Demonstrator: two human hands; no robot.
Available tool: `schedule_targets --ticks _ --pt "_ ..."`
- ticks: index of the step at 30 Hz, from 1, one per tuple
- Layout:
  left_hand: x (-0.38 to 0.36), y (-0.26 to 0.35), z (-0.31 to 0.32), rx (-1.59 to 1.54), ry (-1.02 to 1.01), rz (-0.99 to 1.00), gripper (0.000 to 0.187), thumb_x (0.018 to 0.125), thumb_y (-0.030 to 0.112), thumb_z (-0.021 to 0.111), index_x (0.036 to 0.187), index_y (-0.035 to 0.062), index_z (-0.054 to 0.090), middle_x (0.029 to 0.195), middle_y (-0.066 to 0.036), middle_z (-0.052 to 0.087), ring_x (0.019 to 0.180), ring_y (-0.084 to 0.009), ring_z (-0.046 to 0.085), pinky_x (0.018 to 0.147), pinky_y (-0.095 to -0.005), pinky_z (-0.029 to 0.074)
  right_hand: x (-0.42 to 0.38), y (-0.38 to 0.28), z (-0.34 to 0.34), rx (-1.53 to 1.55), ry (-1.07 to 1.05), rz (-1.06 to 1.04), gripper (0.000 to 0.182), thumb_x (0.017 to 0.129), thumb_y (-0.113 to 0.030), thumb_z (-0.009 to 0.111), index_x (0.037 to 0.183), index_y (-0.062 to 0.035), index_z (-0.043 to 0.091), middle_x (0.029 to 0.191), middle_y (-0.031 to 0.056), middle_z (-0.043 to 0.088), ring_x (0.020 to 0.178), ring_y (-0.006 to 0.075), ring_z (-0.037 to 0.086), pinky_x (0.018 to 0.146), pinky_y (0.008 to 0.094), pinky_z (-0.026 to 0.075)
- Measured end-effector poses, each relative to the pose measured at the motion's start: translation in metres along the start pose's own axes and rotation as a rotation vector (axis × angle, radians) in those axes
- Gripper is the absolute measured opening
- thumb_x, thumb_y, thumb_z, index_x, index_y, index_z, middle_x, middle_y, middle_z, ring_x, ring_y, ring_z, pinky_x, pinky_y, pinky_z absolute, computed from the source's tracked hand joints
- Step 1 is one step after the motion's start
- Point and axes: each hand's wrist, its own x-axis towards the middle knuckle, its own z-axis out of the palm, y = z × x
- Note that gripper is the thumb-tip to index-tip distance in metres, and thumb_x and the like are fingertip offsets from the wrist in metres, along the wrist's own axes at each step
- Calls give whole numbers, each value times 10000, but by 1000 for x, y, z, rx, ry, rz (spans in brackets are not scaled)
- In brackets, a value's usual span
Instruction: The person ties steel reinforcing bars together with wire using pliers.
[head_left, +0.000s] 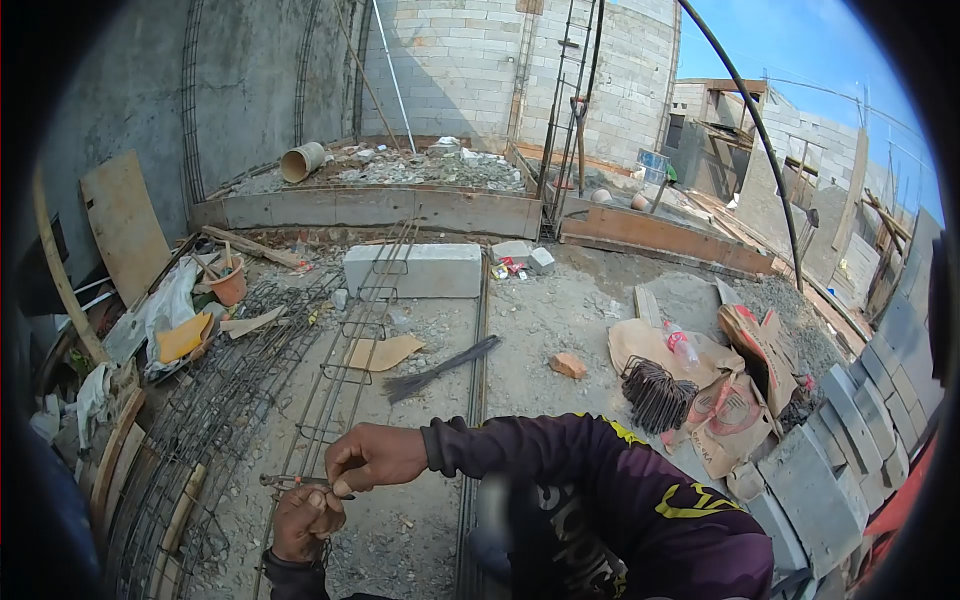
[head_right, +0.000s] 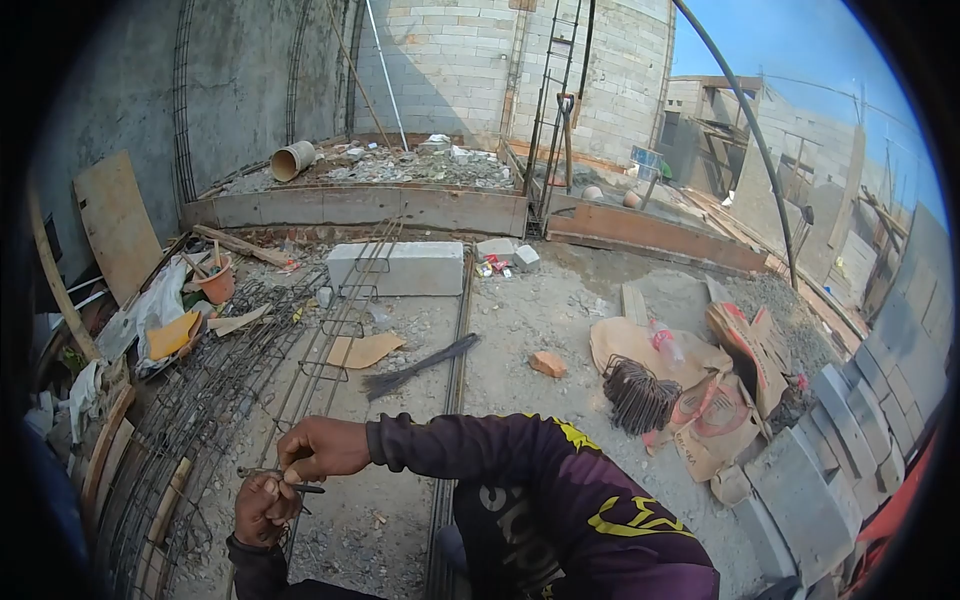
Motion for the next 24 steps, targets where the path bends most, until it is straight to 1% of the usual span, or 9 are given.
schedule_targets --ticks 2,6,9,11,12,15,19,23,24 --pt "-3 -20 -8 -215 -150 -16 286 968 251 546 885 -4 646 498 13 392 424 -115 362 517 -329 325 2 -9 5 194 -116 21 124 919 -139 666 920 -15 662 825 98 613 691 234 588 630 383 473" --pt "-10 -55 -7 -582 -248 -182 257 966 232 525 984 0 634 486 23 362 423 -114 361 570 -368 349 3 -15 -2 -532 -73 -507 107 896 -128 685 920 -24 679 862 103 583 830 287 606 680 394 492" --pt "-13 -62 -10 -604 -311 -143 254 978 211 503 1108 19 608 485 29 348 423 -111 355 588 -371 349 2 -5 6 -541 -1 -576 114 904 -133 688 919 -21 677 884 85 593 824 268 612 691 394 491" --pt "-12 -62 -16 -469 -359 -33 255 1000 189 474 1196 71 583 487 39 325 423 -109 331 590 -384 344 2 -3 14 118 -26 -183 117 905 -140 699 924 -26 685 885 66 606 828 238 613 710 386 488" --pt "-13 -40 1 -358 -304 17 187 982 196 488 1028 71 620 486 35 334 435 -110 343 573 -371 336 3 -3 19 441 -31 27 118 906 -144 705 926 -28 690 885 56 613 829 223 613 720 382 486" --pt "-12 -44 2 -539 -516 -87 167 972 204 519 898 78 600 493 39 351 441 -112 351 560 -358 331 15 -6 14 160 -180 -333 122 901 -156 725 926 -38 708 893 44 631 839 184 606 745 367 481" --pt "2 -70 12 -672 -978 -116 174 975 225 509 944 85 607 520 42 364 468 -108 351 574 -351 331 22 -11 20 186 -425 -307 127 885 -156 743 944 -44 733 899 55 652 883 179 607 775 363 477" --pt "-12 -63 12 -910 -604 -68 236 994 188 468 1070 37 633 519 58 350 452 -97 336 605 -341 325 34 10 7 249 -282 -322 118 903 -108 713 1003 -48 731 932 51 657 884 196 621 774 383 494" --pt "-11 -60 4 -846 -547 -21 265 1020 228 439 1092 59 630 514 68 340 447 -92 336 602 -339 331 29 -1 -1 344 -258 -36 112 897 -54 691 1004 -28 715 928 75 654 873 235 632 756 381 505"
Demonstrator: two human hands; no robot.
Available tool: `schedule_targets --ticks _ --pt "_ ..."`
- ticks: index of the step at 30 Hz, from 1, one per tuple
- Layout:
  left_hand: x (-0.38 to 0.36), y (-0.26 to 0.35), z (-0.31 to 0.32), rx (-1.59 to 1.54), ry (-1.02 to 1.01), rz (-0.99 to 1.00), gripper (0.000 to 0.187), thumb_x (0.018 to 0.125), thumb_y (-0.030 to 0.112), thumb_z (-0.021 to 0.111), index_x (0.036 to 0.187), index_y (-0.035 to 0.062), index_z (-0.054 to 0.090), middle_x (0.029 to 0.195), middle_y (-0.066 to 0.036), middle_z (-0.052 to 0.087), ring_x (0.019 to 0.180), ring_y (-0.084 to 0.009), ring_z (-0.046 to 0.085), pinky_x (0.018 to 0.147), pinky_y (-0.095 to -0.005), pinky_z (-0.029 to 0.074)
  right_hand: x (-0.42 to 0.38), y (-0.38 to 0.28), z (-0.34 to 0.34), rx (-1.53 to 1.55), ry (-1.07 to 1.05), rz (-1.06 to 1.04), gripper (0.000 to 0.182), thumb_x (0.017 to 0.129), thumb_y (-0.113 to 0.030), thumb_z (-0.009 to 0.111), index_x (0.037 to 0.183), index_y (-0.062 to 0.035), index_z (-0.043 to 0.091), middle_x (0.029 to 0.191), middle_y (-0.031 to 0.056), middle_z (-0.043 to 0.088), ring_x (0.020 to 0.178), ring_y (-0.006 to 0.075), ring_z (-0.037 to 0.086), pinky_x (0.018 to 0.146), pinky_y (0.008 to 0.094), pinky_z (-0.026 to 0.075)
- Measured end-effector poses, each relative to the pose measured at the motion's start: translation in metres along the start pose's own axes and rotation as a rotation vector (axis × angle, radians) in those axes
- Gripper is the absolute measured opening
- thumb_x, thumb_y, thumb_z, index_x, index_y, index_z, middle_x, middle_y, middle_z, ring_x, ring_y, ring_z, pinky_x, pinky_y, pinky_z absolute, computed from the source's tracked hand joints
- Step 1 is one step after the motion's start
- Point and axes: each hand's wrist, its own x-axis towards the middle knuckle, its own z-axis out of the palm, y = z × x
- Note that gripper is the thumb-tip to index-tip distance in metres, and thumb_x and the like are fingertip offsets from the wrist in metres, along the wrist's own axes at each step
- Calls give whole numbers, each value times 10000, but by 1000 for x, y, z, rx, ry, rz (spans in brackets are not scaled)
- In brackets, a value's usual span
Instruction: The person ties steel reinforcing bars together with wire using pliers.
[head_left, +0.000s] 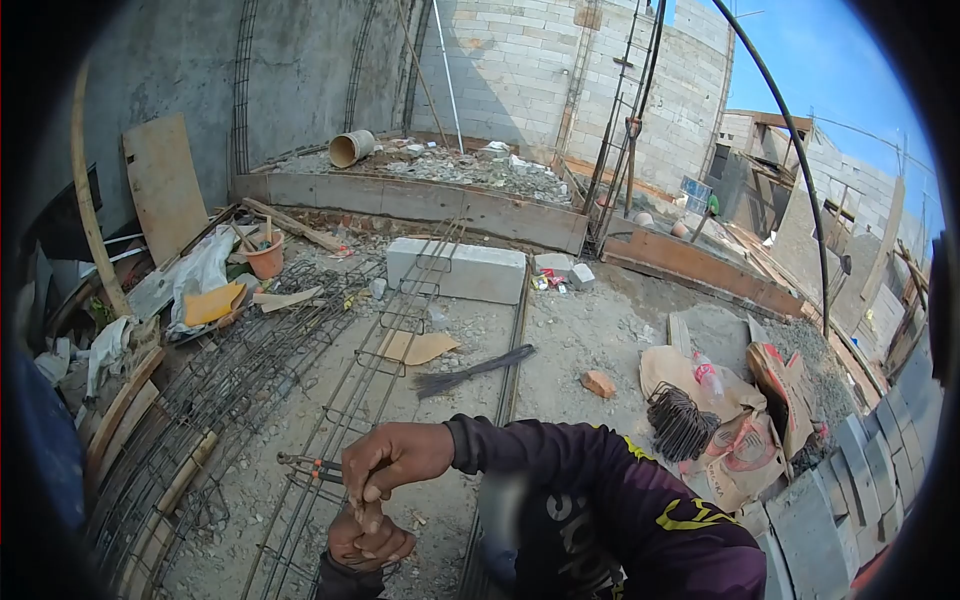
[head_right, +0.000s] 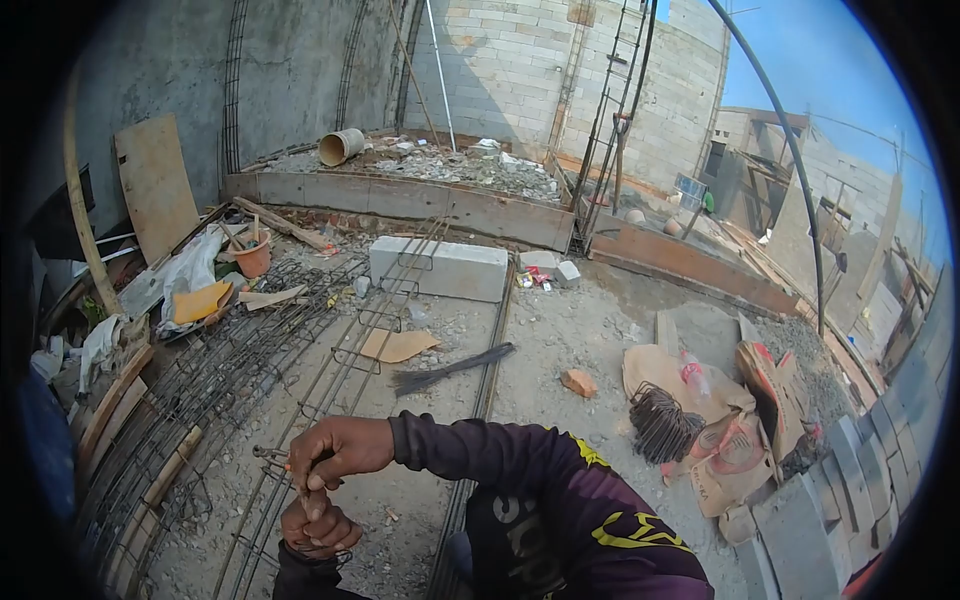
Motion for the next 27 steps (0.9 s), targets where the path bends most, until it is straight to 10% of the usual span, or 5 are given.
schedule_targets --ticks 7,11,15,18,27 --pt "0 -4 7 5 343 71 227 1063 233 376 1069 106 565 502 93 361 414 -70 364 594 -338 384 -6 -6 8 -1194 179 -188 86 908 -121 631 906 -35 640 859 120 622 816 330 621 730 424 495" --pt "17 16 9 863 614 367 297 1084 308 355 1012 94 548 517 60 349 430 -73 344 532 -265 359 6 26 7 -727 412 428 325 1005 -320 512 915 -18 592 841 132 635 794 369 614 727 477 465" --pt "24 19 2 847 769 528 351 1071 329 418 1011 46 617 576 53 395 488 -42 356 479 -240 331 19 35 10 -857 490 -115 393 1025 -332 520 1167 21 620 973 160 689 893 284 680 770 396 525" --pt "28 15 -10 1142 860 526 386 1073 344 404 1050 35 633 603 65 412 501 -24 348 472 -215 310 20 34 13 -625 584 136 299 978 -199 610 1163 33 653 980 146 711 863 212 688 773 326 542" --pt "21 16 5 159 335 281 277 1079 277 379 1020 106 588 524 66 374 446 -71 389 592 -292 387 22 44 3 106 355 -138 217 986 -183 620 1089 5 658 1033 92 669 849 133 640 747 283 514"
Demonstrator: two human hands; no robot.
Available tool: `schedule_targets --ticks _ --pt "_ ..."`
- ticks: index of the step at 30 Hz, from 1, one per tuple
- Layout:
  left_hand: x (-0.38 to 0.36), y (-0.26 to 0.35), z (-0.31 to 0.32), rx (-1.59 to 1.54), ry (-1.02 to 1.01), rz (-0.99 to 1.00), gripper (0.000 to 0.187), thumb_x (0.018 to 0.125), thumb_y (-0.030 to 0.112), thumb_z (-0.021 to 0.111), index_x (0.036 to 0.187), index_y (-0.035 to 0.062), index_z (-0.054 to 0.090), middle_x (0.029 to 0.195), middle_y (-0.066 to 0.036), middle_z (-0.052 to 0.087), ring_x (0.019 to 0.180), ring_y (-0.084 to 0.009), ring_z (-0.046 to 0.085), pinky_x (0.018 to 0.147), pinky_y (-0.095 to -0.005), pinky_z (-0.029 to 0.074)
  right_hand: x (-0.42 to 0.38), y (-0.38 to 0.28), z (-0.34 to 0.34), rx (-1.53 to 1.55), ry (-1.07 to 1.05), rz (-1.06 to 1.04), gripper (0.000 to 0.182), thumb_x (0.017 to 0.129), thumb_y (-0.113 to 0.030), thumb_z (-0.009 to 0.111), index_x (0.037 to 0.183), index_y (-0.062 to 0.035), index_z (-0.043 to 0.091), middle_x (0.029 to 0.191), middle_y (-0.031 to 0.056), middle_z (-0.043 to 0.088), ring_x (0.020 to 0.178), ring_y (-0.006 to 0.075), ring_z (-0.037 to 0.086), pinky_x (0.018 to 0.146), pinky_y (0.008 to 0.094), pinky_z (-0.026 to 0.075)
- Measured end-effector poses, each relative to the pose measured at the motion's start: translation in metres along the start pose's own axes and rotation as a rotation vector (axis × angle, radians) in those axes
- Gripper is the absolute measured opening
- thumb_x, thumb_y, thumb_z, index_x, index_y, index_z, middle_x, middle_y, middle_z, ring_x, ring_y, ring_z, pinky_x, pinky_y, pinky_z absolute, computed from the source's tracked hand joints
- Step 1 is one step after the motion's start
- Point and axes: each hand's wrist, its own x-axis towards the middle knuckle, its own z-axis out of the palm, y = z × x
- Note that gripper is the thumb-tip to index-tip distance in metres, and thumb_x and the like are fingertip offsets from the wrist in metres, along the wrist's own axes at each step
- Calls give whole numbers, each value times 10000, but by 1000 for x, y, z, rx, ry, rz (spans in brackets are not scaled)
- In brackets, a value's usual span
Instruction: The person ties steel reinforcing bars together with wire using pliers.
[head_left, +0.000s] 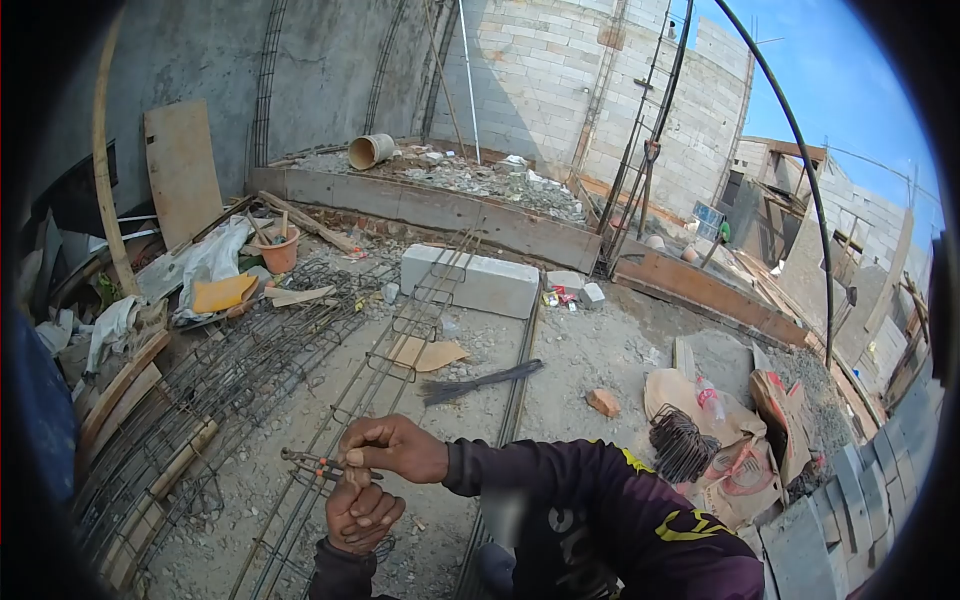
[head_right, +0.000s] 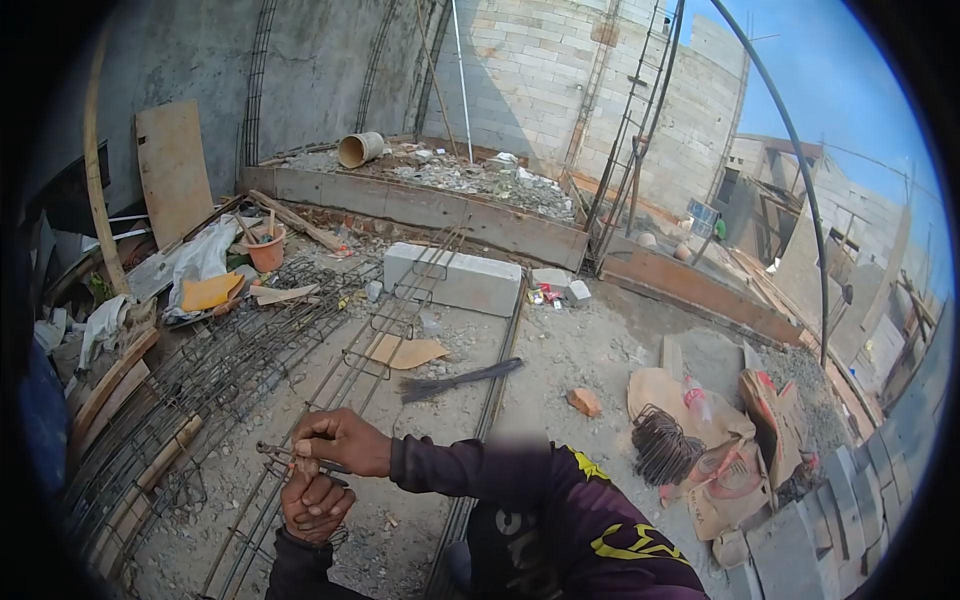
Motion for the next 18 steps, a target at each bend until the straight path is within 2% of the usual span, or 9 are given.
schedule_targets --ticks 3,6,7,10,11,14,15,17,18 --pt "-6 -5 -20 -120 -290 -200 235 1075 261 392 1079 119 578 517 80 347 439 -64 377 584 -294 397 1 0 -9 75 -323 79 299 988 -249 624 1165 -8 636 1091 92 650 911 137 631 776 304 518" --pt "-2 0 -10 382 124 55 271 1074 295 406 1093 88 580 588 59 396 477 -75 394 637 -286 414 0 -11 -14 -123 -150 250 381 1000 -289 603 1250 -2 589 1081 92 652 962 149 623 826 337 519" --pt "0 2 -5 549 265 142 286 1073 307 411 1098 78 580 611 52 412 490 -79 399 655 -284 419 -2 -6 -13 -305 43 221 422 1005 -269 579 1273 56 549 1072 122 658 910 163 632 806 332 530" --pt "13 2 -12 705 558 512 296 1068 321 436 1084 57 569 762 18 509 646 -96 513 712 -284 465 -4 -4 -6 -352 289 331 422 988 -278 598 1239 59 559 1124 158 641 987 201 626 842 363 527" --pt "10 5 -19 757 510 542 290 1064 300 448 1129 48 577 979 -43 601 909 -131 611 834 -310 501 -5 7 -3 -353 237 283 424 987 -277 604 1258 44 545 1138 152 634 1000 204 624 867 367 519" --pt "7 6 -20 578 373 423 296 1061 302 445 1175 66 582 1240 -103 605 1194 -195 558 1013 -389 455 -11 35 8 -402 120 214 416 975 -260 625 1276 9 529 1156 132 626 1027 211 620 917 375 499" --pt "6 2 -22 565 429 451 360 1054 323 449 1313 84 520 1457 -115 472 1344 -239 440 1103 -466 386 -11 32 9 -447 88 241 394 966 -245 634 1257 4 541 1145 125 632 1028 211 620 919 374 496" --pt "3 -1 -38 488 449 472 394 1044 349 465 1357 110 474 1541 -95 367 1390 -249 362 1136 -498 343 -6 32 12 -467 44 314 327 938 -206 658 1200 -28 579 1079 89 654 1014 197 624 913 362 488" --pt "0 -1 -32 423 388 448 450 1032 342 495 1411 108 427 1544 -104 361 1316 -233 446 1110 -467 371 -4 30 13 -546 36 364 337 936 -207 662 1215 -33 586 1051 77 664 1001 188 626 903 354 488"
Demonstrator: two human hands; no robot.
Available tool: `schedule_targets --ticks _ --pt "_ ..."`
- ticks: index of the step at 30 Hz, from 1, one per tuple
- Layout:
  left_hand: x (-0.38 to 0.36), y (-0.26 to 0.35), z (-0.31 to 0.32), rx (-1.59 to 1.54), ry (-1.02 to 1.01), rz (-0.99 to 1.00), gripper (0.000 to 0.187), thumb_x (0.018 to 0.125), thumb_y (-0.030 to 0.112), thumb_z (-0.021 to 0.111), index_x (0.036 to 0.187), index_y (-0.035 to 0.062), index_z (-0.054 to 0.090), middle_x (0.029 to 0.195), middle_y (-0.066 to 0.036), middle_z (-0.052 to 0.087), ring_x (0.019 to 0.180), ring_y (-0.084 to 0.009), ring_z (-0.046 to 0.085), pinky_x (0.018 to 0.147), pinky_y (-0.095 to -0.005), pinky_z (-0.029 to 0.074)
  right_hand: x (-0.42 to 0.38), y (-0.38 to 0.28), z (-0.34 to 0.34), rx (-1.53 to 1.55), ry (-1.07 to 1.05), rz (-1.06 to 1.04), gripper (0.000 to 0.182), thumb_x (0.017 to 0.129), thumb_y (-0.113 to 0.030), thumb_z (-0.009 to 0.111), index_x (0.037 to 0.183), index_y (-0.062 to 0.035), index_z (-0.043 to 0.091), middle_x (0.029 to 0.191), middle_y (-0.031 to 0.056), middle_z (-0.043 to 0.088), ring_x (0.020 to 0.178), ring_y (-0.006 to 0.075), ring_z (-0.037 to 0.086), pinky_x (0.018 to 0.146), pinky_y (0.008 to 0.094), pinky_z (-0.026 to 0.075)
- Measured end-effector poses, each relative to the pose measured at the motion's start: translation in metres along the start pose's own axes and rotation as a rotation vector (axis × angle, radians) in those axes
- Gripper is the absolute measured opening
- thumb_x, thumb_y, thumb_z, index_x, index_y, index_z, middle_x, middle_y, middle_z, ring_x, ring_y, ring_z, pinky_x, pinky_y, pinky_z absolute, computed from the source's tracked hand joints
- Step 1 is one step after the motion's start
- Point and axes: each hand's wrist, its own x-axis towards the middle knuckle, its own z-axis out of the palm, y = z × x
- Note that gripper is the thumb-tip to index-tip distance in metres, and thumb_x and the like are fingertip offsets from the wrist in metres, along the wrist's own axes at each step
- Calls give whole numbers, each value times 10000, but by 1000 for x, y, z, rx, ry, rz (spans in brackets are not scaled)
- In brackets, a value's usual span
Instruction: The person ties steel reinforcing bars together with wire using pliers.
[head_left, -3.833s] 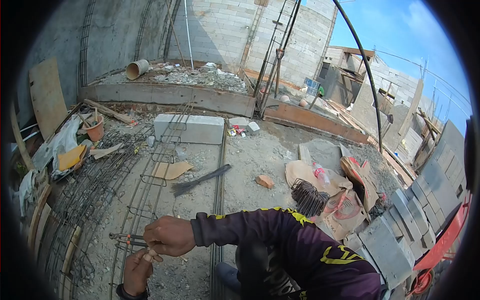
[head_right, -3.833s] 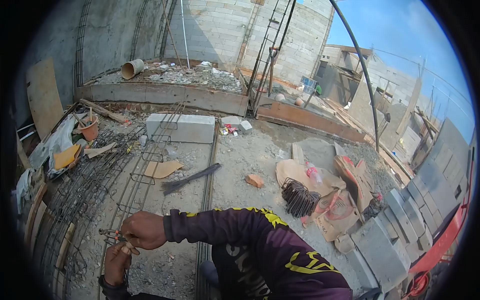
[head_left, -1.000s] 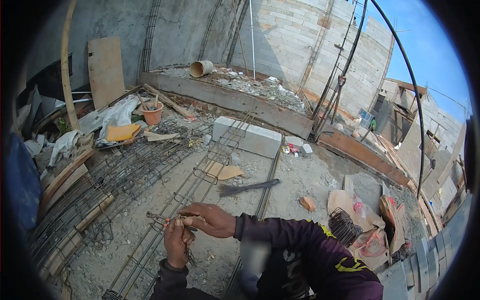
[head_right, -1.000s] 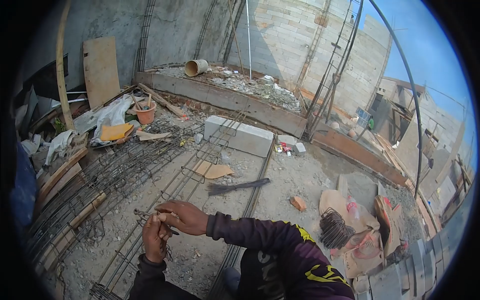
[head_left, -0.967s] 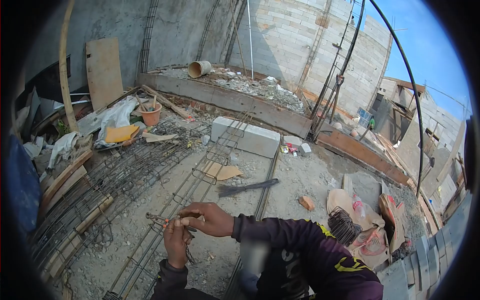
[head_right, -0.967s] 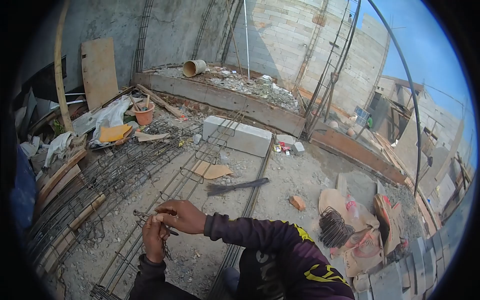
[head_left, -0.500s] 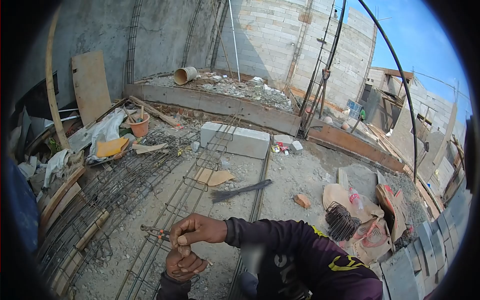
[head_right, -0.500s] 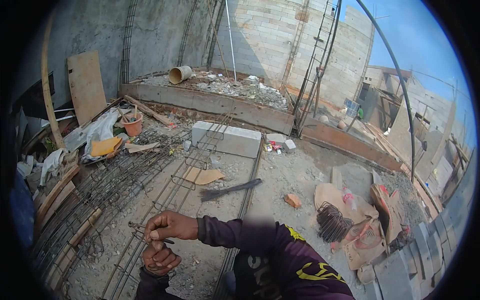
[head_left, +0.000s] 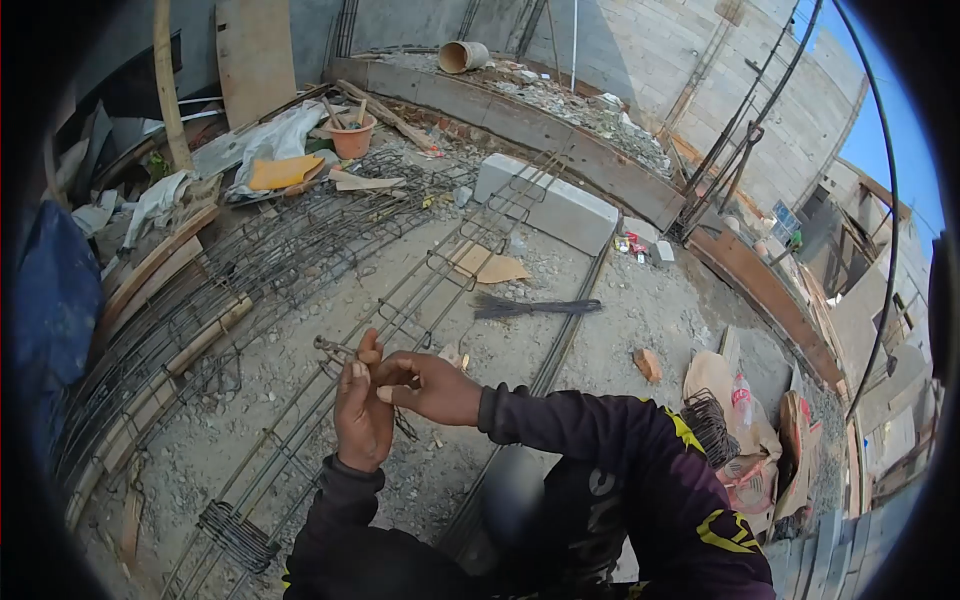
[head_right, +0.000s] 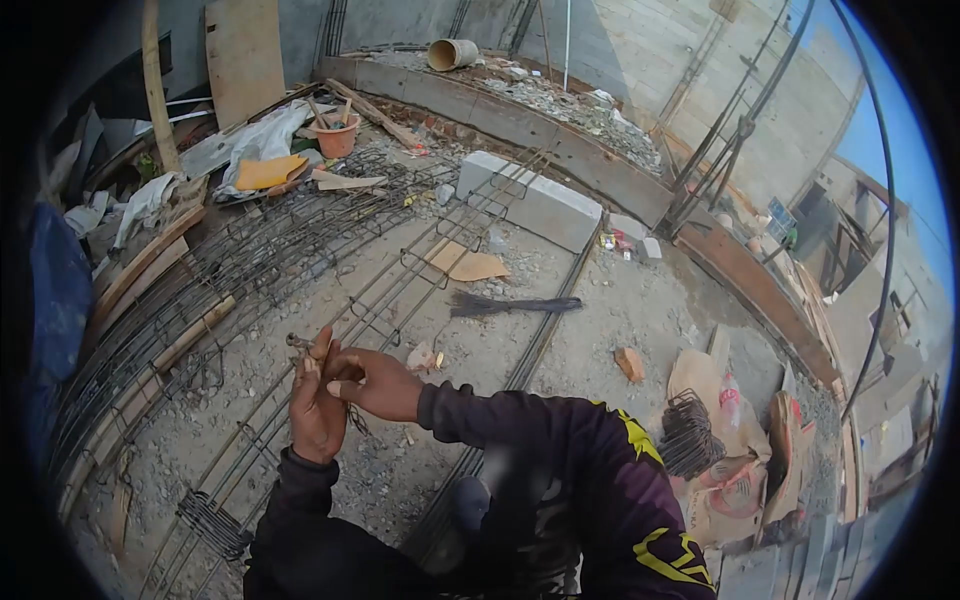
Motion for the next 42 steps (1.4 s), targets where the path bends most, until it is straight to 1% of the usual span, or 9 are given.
schedule_targets --ticks 5,8,11,14,20,29,33,36,42 --pt "-17 -18 -18 78 -15 -26 434 1030 320 522 1380 64 510 1474 -110 435 1261 -202 469 1073 -390 378 8 28 21 201 18 -34 265 954 -122 623 1186 7 617 1057 92 671 945 167 633 843 307 501" --pt "-17 21 -39 640 -181 140 489 1013 339 552 1423 79 493 1447 -115 486 1251 -222 512 1049 -408 411 9 28 11 227 -85 -31 214 979 -114 604 1145 10 654 1047 70 689 963 148 646 837 276 506" --pt "-9 90 -110 1344 80 155 461 987 356 581 1363 90 575 1314 -139 610 1110 -266 623 953 -409 484 5 8 7 282 -137 148 208 980 -123 614 1118 19 678 1027 70 696 969 142 661 814 258 519" --pt "-18 127 -205 1789 292 -173 473 954 509 544 1173 126 714 1090 -186 694 1031 -333 645 856 -406 511 0 4 11 227 -244 263 228 966 -103 629 1137 42 673 1000 92 703 941 135 682 783 250 533" --pt "-62 124 -248 1579 265 -521 586 964 606 465 1084 105 744 839 -138 707 729 -256 708 767 -402 538 -2 21 26 -49 -520 293 236 957 -10 572 1172 51 645 943 104 717 929 139 691 794 270 543" --pt "-58 140 -259 1211 281 -828 626 982 559 474 1396 94 540 1380 -161 535 914 -233 679 690 -349 575 -3 26 33 -63 -610 274 271 978 -43 520 1214 10 642 886 115 717 888 139 695 769 290 548" --pt "-57 140 -249 1120 381 -789 570 976 487 547 1345 54 582 1329 -99 572 832 -174 630 694 -313 555 5 27 39 -206 -568 198 297 998 -114 527 1263 -31 633 853 95 725 833 135 693 740 308 532" --pt "-55 140 -256 1141 355 -699 388 958 364 619 1169 44 681 792 2 583 677 -96 550 526 -257 416 19 20 45 -440 -516 -47 381 868 -67 486 1211 -45 652 864 126 732 778 290 697 744 398 532" --pt "-57 133 -244 1171 539 -549 205 869 209 694 843 6 700 635 -50 602 443 -120 520 381 -286 345 63 -10 92 -524 -512 -218 219 822 -129 593 1001 -36 677 829 157 685 804 372 646 714 492 475"
